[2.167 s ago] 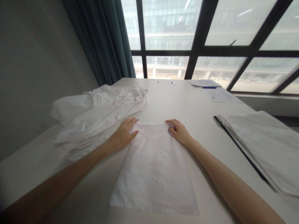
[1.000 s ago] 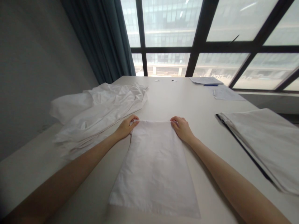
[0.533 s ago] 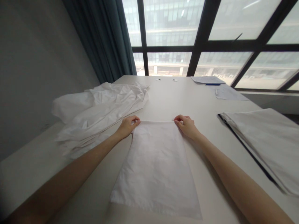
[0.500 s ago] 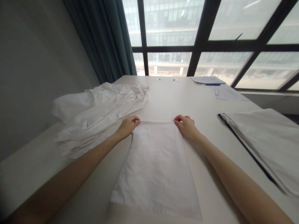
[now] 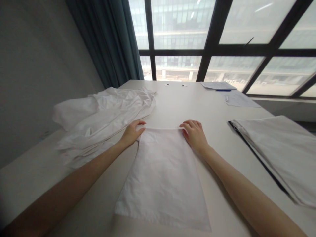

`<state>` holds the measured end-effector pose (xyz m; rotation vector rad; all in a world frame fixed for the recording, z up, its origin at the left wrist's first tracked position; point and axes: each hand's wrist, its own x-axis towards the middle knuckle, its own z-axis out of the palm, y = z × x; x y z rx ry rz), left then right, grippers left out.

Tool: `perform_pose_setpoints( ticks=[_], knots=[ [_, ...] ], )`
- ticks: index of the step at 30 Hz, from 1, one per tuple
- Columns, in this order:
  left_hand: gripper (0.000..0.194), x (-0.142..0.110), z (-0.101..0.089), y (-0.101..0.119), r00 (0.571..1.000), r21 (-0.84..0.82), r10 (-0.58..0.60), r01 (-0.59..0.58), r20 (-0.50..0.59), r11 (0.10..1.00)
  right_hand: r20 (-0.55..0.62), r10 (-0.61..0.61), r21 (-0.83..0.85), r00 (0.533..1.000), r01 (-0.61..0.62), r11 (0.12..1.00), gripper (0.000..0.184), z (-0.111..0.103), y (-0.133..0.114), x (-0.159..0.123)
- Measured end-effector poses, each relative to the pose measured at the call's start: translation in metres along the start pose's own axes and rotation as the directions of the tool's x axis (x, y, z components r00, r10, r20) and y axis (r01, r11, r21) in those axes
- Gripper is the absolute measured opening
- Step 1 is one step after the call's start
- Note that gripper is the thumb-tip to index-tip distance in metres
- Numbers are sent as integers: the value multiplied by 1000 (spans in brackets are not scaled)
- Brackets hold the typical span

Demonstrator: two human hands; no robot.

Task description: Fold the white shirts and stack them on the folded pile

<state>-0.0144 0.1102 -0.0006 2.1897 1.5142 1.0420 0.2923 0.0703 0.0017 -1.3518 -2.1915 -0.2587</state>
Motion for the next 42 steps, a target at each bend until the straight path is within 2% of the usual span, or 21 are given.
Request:
perform_pose_setpoints(
  ticks=[3, 5, 8, 11, 14, 21, 30, 35, 42],
  knots=[
    [20, -4, 1, 13, 992, 101, 125, -124, -3, 987, 38, -99, 57, 994, 97, 994, 25, -5, -14, 0],
    [22, -11, 3, 26, 975, 169, 209, -220, 81, 961, 116, -117, 95, 986, 107, 990, 27, -6, -25, 0],
    [28, -26, 9, 43, 919, 242, 305, -365, 252, 899, 255, -109, 120, 961, 80, 990, 35, -5, -36, -2],
    [41, -39, 15, 50, 873, 298, 300, -425, 383, 855, 373, -90, 99, 923, 57, 993, 49, -2, -40, -5],
    [50, -46, 17, 48, 847, 354, 261, -447, 462, 821, 467, -77, 65, 881, 53, 996, 60, -1, -40, -7],
    [61, -44, 13, 42, 805, 413, 245, -508, 541, 756, 516, -62, 31, 854, 54, 998, 66, -2, -37, -10],
    [70, -51, 2, 38, 801, 439, 204, -498, 562, 748, 511, -66, 20, 857, 65, 998, 68, -6, -32, -14],
    [66, -58, 0, 33, 832, 433, 217, -466, 511, 772, 477, -56, 9, 877, 59, 998, 66, -12, -21, -27],
    [57, -63, -1, 28, 871, 414, 218, -412, 441, 812, 437, -16, 73, 899, -17, 997, 59, -11, -16, -40]
  ],
)
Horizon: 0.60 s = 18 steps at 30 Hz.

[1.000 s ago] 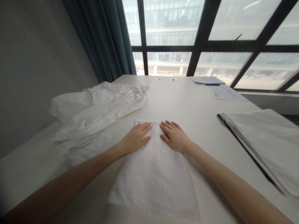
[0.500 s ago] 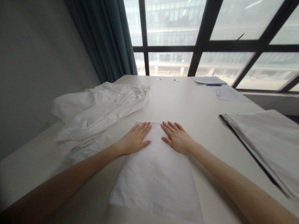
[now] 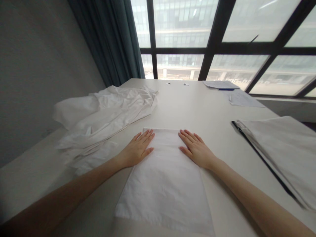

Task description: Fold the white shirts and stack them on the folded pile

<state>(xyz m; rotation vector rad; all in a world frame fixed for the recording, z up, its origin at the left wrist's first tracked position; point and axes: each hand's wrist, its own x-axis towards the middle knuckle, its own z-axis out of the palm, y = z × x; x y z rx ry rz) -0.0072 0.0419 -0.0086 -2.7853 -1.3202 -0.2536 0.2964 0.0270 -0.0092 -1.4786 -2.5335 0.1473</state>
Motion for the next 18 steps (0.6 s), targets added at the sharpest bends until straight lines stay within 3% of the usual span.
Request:
perform_pose_setpoints(
  ticks=[7, 11, 15, 18],
  knots=[
    [45, -1, -4, -5, 997, -125, -70, 66, -22, 990, -108, 39, 91, 993, -29, 995, 49, -3, 2, -4],
    [40, 1, -4, -9, 986, -279, -126, 92, -109, 956, -136, 34, 112, 990, -18, 994, 46, -4, 2, -4],
    [36, 3, -6, -15, 939, -407, -204, 78, -276, 910, -140, 35, 102, 990, -21, 995, 46, -4, 1, -4],
    [31, 4, -7, -18, 900, -403, -288, 143, -327, 904, -160, 38, 82, 986, -25, 996, 45, -3, 0, -4]
  ],
)
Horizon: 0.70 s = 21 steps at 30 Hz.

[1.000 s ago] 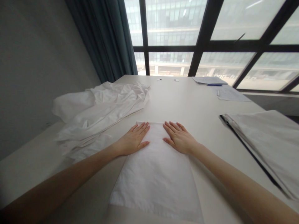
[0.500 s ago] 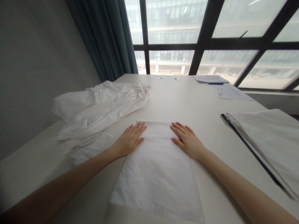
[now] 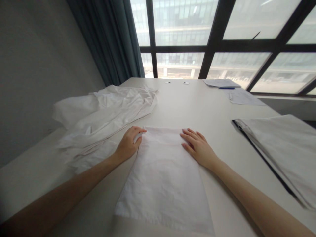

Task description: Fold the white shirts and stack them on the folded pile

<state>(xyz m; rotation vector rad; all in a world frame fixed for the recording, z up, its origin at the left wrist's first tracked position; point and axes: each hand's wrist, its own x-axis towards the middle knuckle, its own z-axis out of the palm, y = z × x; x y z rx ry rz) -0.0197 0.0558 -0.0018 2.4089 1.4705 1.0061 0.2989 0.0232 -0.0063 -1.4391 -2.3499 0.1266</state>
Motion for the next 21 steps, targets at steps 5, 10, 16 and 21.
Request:
perform_pose_setpoints(
  ticks=[5, 10, 16, 21],
  knots=[
    [21, 1, 2, -1, 999, 63, -39, 37, 24, 997, -27, 61, -61, 998, -63, 996, 42, 1, 10, 2],
    [23, -1, 2, 2, 999, 13, -22, 21, 37, 1000, -106, 127, -93, 986, -137, 986, 42, 2, 35, 5],
    [11, -3, 2, 8, 997, 132, -34, 26, 64, 991, -154, 99, -38, 983, -106, 994, 42, 3, 47, 6],
    [12, -4, 4, 12, 992, 129, -20, 4, 127, 992, -150, 118, 12, 982, -118, 993, 41, 2, 43, 6]
  ],
)
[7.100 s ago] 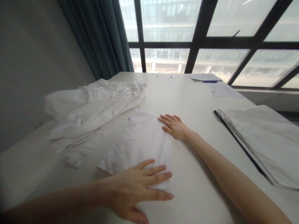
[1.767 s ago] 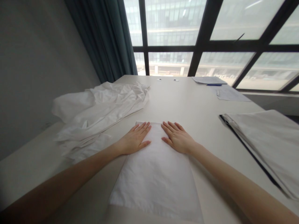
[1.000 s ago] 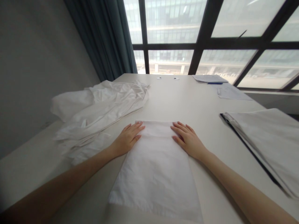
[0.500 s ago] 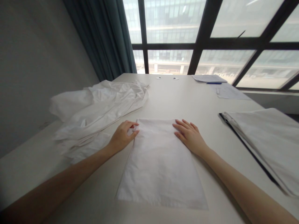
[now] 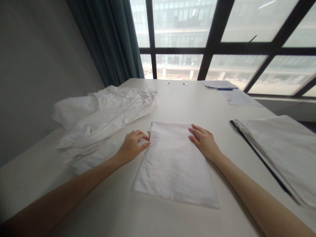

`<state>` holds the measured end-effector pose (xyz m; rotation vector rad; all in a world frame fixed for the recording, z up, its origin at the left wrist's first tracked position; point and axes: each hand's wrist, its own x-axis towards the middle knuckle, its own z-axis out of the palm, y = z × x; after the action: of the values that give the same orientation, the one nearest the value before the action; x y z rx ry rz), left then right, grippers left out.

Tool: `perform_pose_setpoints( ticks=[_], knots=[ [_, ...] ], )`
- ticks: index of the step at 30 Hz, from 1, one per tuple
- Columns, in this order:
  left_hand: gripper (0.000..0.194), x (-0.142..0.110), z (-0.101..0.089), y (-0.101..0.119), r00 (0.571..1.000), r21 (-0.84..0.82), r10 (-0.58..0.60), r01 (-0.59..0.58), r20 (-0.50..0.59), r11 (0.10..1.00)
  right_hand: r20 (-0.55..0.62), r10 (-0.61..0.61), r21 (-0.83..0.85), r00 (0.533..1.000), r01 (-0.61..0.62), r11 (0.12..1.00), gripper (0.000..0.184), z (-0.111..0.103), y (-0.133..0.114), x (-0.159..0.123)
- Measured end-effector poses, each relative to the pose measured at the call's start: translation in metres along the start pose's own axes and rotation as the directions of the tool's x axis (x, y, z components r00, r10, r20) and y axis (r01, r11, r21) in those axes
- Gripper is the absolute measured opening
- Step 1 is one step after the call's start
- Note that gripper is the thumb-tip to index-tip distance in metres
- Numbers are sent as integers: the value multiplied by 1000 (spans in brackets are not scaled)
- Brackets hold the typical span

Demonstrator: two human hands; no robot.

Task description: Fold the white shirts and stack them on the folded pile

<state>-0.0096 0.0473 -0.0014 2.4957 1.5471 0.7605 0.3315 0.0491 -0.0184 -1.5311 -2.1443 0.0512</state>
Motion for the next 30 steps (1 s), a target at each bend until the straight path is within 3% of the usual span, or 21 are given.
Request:
perform_pose_setpoints(
  ticks=[9, 19, 26, 28, 30],
  knots=[
    [12, 0, 0, 4, 998, -119, 19, -11, 65, 993, -6, 11, 39, 1000, -11, 999, 42, -1, -3, 0],
    [17, 0, -1, 2, 993, -78, 44, -36, 107, 996, -11, 2, 22, 1000, -1, 1000, 40, -1, -1, -1],
    [7, -6, -5, 14, 983, 130, 185, -184, 2, 974, -44, -20, 7, 999, 20, 1000, 40, 2, 2, -1],
    [13, -8, -7, 17, 960, 138, 282, -279, 2, 950, -40, -23, -5, 999, 23, 1000, 40, 2, 2, -1],
    [27, -8, -6, 17, 905, 86, 420, -424, 63, 902, -34, -23, -8, 999, 23, 1000, 40, 2, 2, -1]
  ],
)
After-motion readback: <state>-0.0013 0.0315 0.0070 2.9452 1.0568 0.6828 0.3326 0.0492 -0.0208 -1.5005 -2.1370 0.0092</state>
